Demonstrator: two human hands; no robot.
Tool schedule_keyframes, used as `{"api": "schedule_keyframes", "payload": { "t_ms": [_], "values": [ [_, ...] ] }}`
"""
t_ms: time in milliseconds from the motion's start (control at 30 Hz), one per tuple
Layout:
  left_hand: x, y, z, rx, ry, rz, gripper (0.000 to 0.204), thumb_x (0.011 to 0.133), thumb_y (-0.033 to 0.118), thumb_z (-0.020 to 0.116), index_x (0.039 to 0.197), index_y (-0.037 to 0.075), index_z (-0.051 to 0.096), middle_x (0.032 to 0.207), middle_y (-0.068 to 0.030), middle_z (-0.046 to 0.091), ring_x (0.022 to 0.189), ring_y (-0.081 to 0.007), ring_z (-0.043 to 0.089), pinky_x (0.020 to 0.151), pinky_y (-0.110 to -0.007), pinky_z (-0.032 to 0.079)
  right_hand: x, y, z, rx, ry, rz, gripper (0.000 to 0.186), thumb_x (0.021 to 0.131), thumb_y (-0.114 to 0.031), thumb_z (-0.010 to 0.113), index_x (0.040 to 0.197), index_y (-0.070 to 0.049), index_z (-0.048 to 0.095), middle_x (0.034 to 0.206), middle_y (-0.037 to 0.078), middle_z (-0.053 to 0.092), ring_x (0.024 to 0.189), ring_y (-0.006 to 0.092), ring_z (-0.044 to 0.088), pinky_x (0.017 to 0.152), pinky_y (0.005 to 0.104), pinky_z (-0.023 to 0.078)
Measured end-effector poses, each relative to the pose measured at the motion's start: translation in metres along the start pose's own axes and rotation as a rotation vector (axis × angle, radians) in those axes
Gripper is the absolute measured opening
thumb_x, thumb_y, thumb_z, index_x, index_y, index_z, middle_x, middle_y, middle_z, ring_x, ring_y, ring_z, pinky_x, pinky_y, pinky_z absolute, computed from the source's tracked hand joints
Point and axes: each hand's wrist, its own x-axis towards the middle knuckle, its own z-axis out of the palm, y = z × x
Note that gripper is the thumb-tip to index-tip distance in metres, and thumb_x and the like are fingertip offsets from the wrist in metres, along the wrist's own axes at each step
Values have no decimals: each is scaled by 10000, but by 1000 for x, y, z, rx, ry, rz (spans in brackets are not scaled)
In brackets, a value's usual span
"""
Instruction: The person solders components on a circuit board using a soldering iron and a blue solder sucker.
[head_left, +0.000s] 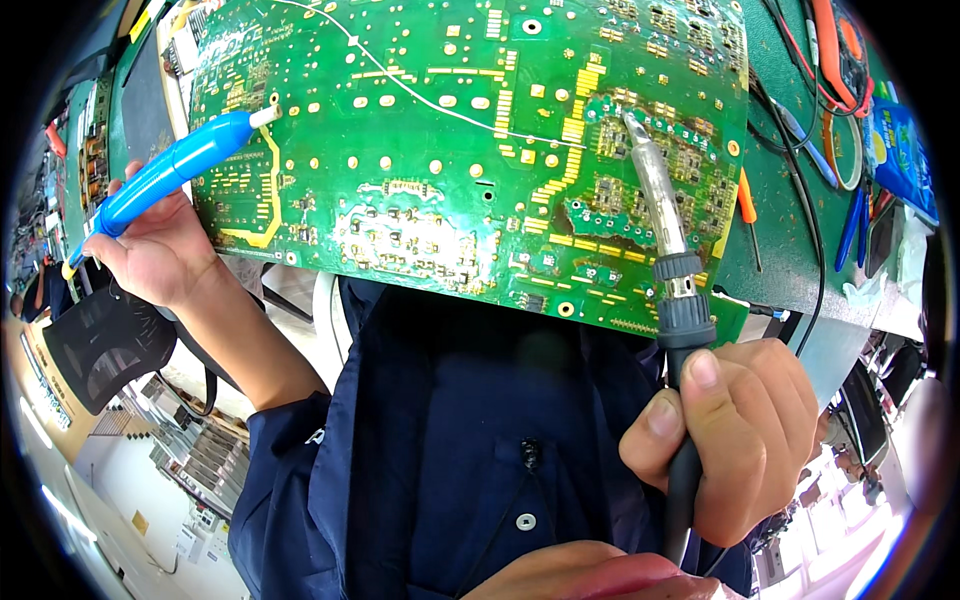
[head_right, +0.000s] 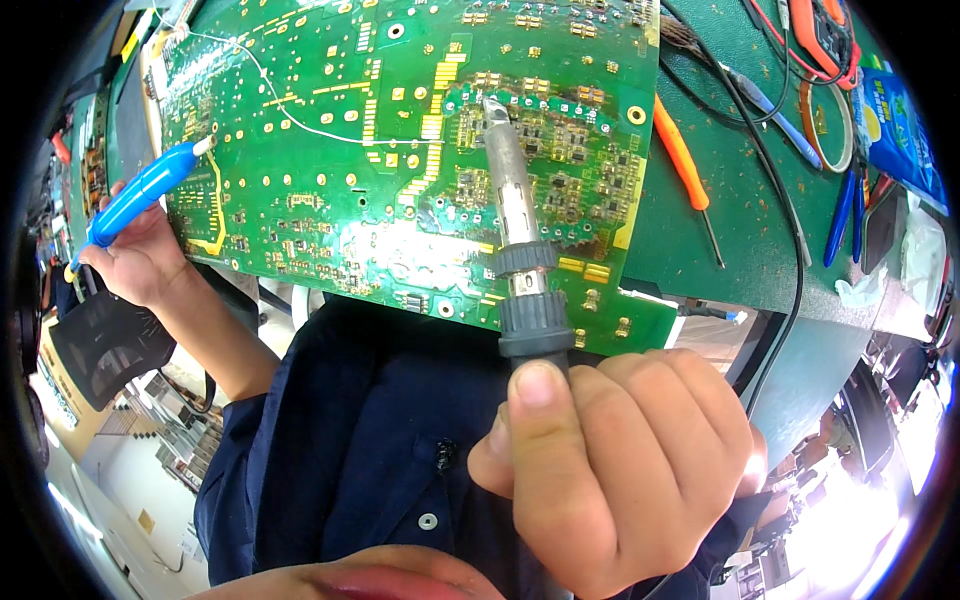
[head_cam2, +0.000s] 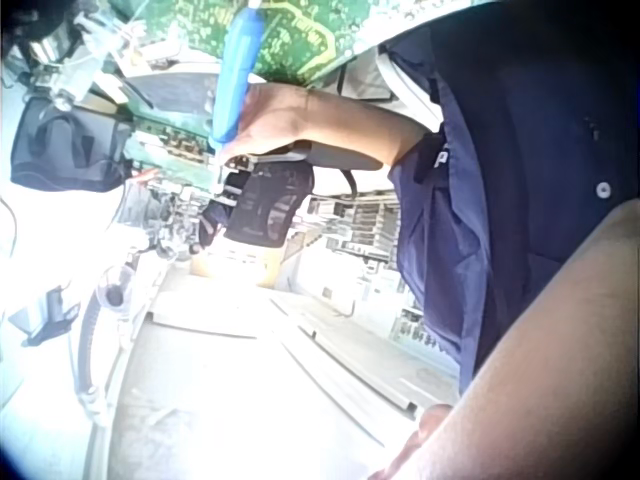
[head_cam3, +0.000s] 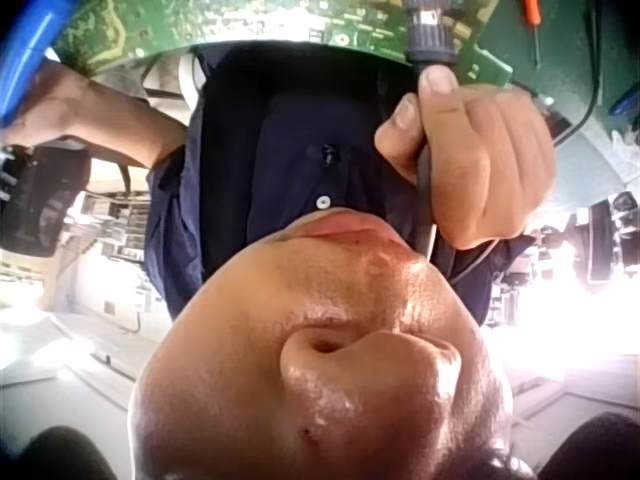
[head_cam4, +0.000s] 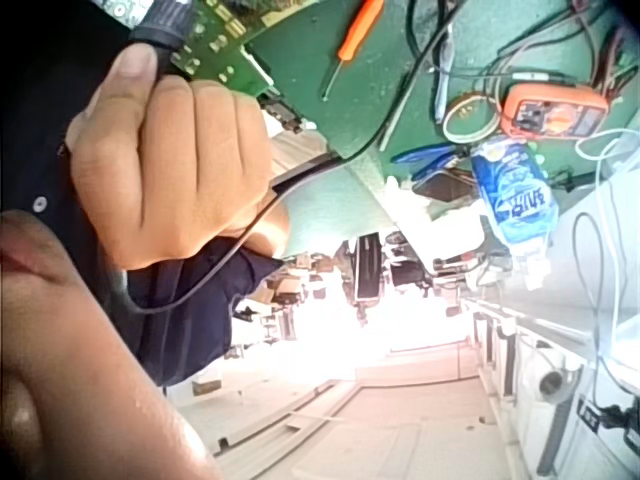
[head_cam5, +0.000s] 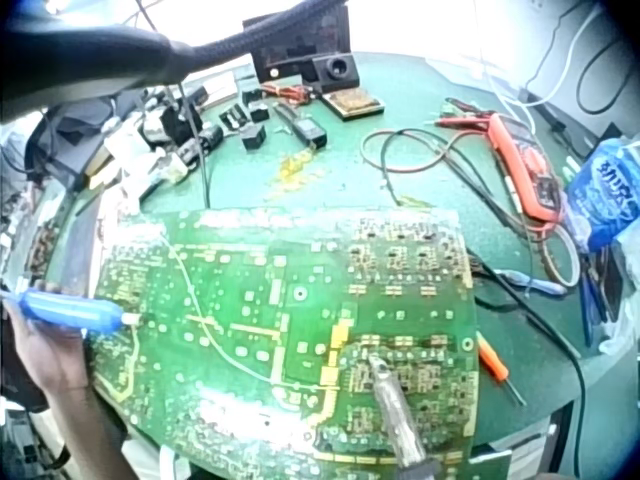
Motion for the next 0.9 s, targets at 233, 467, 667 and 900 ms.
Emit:
{"api": "schedule_keyframes", "payload": {
  "t_ms": [233, 467, 667, 900],
  "values": [
    [3, 2, -6, -55, -58, -42, 749, 999, 641, 336, 1137, -43, 609, 1144, -226, 636, 1139, -392, 594, 999, -564, 468, -4, -2, 3, -6, -4, 31, 243, 803, 5, 591, 1018, 112, 552, 579, 94, 504, 429, 204, 489, 386, 323, 366],
    [3, 5, -9, -21, -70, -44, 772, 983, 664, 349, 1162, -46, 593, 1172, -254, 617, 1148, -393, 586, 1015, -560, 457, -8, -10, 0, 15, -50, 150, 302, 825, 6, 580, 1111, 85, 524, 593, 85, 508, 454, 198, 491, 410, 337, 382],
    [2, 7, -8, 2, -65, -52, 782, 966, 682, 373, 1177, -38, 595, 1200, -274, 602, 1155, -387, 583, 1018, -547, 455, -8, -13, -3, 38, -63, 232, 320, 846, 5, 561, 1153, 66, 495, 604, 83, 519, 471, 197, 499, 426, 344, 396],
    [2, 7, -7, 53, -29, -33, 776, 956, 686, 394, 1170, -26, 616, 1197, -261, 603, 1167, -376, 570, 1028, -545, 446, -4, -8, -5, 62, -108, 197, 308, 865, -9, 556, 1159, 60, 494, 607, 93, 536, 474, 205, 509, 436, 357, 411]
  ]
}}
